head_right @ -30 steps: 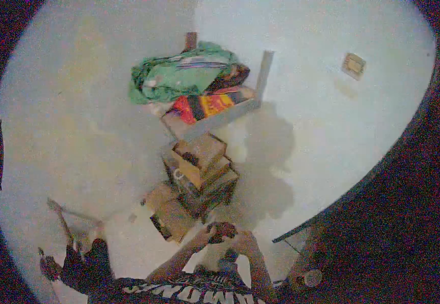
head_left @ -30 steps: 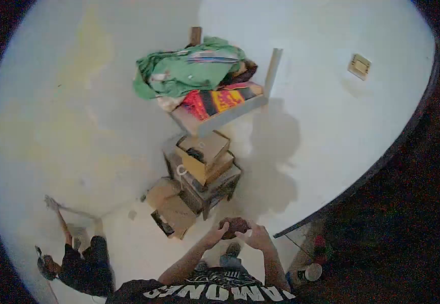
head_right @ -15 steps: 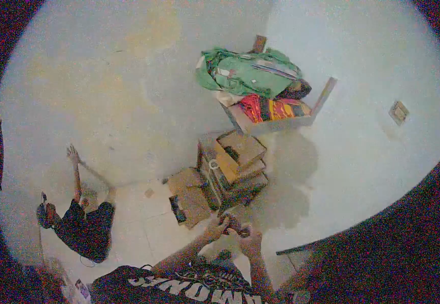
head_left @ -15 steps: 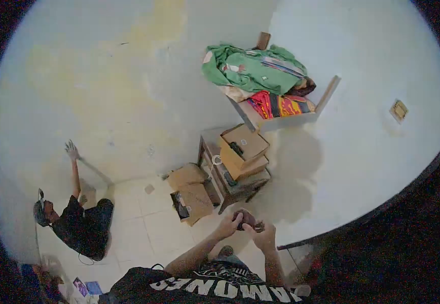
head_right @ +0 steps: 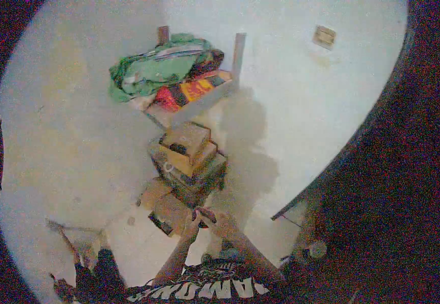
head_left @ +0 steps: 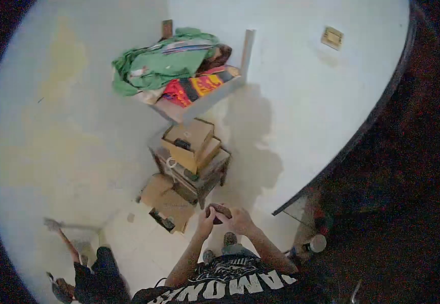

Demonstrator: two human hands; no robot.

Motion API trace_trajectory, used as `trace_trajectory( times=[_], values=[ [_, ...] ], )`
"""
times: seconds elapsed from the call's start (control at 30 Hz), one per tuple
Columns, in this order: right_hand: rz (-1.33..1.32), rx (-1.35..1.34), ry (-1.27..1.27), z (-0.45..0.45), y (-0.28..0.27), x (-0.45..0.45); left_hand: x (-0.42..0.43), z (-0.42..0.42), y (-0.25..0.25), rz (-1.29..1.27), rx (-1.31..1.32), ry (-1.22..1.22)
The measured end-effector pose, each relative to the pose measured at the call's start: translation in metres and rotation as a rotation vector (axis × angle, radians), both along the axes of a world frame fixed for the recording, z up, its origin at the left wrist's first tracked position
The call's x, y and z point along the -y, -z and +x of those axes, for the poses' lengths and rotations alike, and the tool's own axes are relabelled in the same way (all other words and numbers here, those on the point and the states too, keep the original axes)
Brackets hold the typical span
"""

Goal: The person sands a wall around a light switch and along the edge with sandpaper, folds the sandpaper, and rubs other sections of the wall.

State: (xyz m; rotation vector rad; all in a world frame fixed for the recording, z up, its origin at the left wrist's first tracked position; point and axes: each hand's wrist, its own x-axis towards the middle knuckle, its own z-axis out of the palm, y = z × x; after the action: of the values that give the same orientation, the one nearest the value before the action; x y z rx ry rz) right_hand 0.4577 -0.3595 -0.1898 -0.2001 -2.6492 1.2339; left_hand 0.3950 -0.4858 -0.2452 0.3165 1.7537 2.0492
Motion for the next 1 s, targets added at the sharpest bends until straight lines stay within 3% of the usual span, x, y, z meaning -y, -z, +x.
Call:
trace_trajectory(
  times=[0.03, 0.1, 0.17, 0.3, 0.33, 0.37, 0.47, 0.53, 0.63, 0.67, 0.7, 0.77, 0.87, 0.97, 1.0],
  values=[
    [0.049, -0.048, 0.026, 0.004, 0.003, 0.003, 0.002, -0.005, 0.007, -0.064, -0.089, 0.047],
    [-0.138, 0.061, -0.014, 0.004, 0.003, -0.026, -0.017, -0.018, 0.020, -0.242, -0.262, 0.114],
    [-0.286, 0.111, -0.022, 0.013, -0.006, -0.054, -0.043, -0.017, 0.017, -0.024, -0.327, 0.245],
    [-0.335, 0.266, 0.060, 0.018, 0.000, -0.115, -0.105, -0.029, 0.035, -0.017, -0.005, 0.446],
    [-0.293, 0.344, 0.096, 0.017, 0.010, -0.132, -0.124, -0.031, 0.011, -0.049, 0.112, 0.492],
    [-0.333, 0.291, 0.120, 0.015, 0.018, -0.144, -0.131, -0.028, -0.016, -0.063, 0.098, 0.522],
    [-0.461, 0.192, 0.162, -0.002, 0.028, -0.179, -0.172, -0.054, -0.003, -0.114, 0.016, 0.593],
    [-0.554, 0.215, 0.133, -0.018, 0.022, -0.207, -0.196, -0.070, -0.027, -0.147, 0.011, 0.595],
    [-0.368, 0.260, 0.152, -0.054, 0.094, -0.259, -0.224, -0.092, -0.055, -0.250, -0.057, 0.597],
    [-0.320, 0.278, 0.154, -0.064, 0.107, -0.272, -0.234, -0.101, -0.044, -0.166, -0.048, 0.575],
    [-0.299, 0.227, 0.110, -0.072, 0.099, -0.282, -0.244, -0.109, -0.033, -0.081, -0.038, 0.556],
    [-0.256, 0.131, 0.014, -0.091, 0.077, -0.298, -0.264, -0.128, -0.002, -0.170, -0.148, 0.443],
    [0.281, 0.373, 0.015, -0.117, 0.094, -0.327, -0.277, -0.145, 0.031, -0.240, -0.310, 0.277],
    [0.122, 0.302, -0.136, -0.121, 0.033, -0.334, -0.276, -0.152, 0.018, -0.421, -0.401, 0.280],
    [0.207, 0.267, -0.150, -0.127, 0.041, -0.342, -0.277, -0.154, 0.024, -0.428, -0.411, 0.274]
  ],
)
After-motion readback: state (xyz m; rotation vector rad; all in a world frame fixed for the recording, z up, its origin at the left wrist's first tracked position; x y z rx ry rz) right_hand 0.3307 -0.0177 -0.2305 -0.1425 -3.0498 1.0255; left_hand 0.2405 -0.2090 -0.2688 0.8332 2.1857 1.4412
